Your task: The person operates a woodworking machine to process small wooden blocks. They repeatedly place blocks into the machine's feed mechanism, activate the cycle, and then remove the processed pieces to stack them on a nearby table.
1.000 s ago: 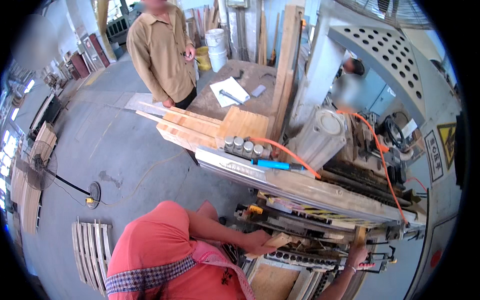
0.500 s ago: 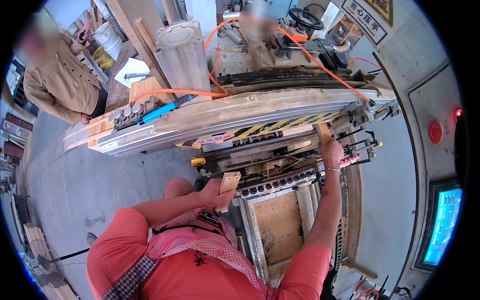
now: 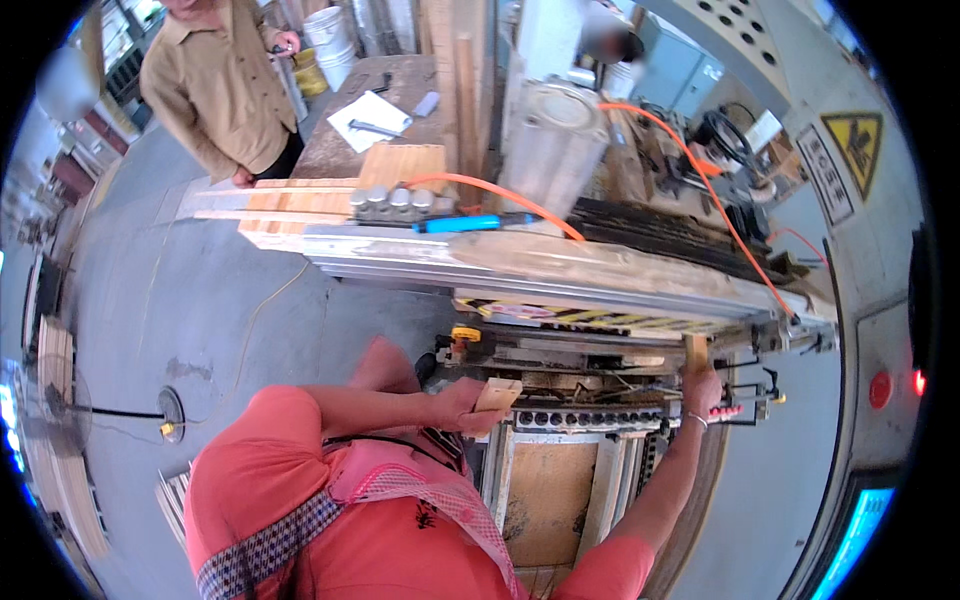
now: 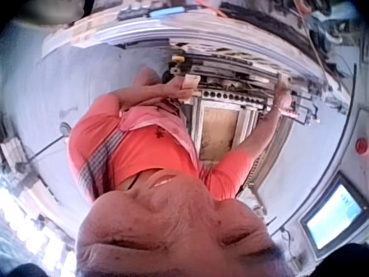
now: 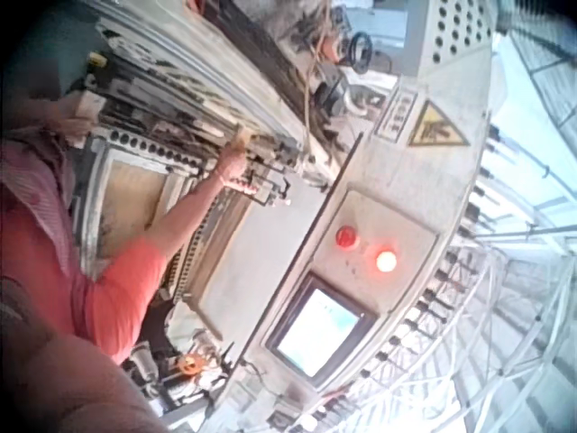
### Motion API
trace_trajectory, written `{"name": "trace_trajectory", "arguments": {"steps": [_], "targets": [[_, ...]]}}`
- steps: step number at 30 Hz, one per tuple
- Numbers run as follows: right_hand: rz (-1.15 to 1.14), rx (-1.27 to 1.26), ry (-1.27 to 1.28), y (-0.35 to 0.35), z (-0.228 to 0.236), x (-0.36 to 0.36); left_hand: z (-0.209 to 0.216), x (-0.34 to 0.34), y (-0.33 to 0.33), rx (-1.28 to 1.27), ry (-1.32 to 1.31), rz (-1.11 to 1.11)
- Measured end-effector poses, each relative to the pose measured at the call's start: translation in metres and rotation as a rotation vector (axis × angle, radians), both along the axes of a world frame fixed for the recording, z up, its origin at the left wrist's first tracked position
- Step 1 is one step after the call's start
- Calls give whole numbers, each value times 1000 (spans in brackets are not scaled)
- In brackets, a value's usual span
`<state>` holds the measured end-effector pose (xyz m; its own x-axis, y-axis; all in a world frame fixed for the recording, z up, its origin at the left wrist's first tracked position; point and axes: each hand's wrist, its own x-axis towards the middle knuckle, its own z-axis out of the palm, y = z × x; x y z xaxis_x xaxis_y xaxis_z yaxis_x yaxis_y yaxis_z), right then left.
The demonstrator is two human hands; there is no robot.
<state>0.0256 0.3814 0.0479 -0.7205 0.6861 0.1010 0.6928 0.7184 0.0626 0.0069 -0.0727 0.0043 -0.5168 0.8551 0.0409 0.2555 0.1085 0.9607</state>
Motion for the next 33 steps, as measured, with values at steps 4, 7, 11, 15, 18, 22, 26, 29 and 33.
{"name": "trace_trajectory", "arguments": {"steps": [4, 7, 11, 15, 18, 22, 26, 29, 33], "targets": [[-34, -41, -9, -9, 3, -8, 15, 5, -53, 86, -293, 297], [-2, -28, 54, -10, 0, -6, 32, -8, -108, -10, -461, 527], [-46, -10, 17, -2, -6, -7, -2, -50, -187, 2, -721, 919], [-18, -46, 15, -5, -8, -10, 2, -116, -257, 67, -539, 1049], [-53, -27, 1, 7, -13, -6, 12, -171, -289, -100, -365, 1070], [-4, 78, 132, 20, -25, 15, 10, -238, -308, 16, -420, 1079], [45, 36, 212, -18, -16, 15, -44, -301, -330, 77, -495, 1018], [58, -33, 194, -36, 0, 41, -65, -343, -319, -89, -391, 1028], [-4, -81, 171, -57, 18, 86, -111, -388, -307, -312, -325, 1024]]}}
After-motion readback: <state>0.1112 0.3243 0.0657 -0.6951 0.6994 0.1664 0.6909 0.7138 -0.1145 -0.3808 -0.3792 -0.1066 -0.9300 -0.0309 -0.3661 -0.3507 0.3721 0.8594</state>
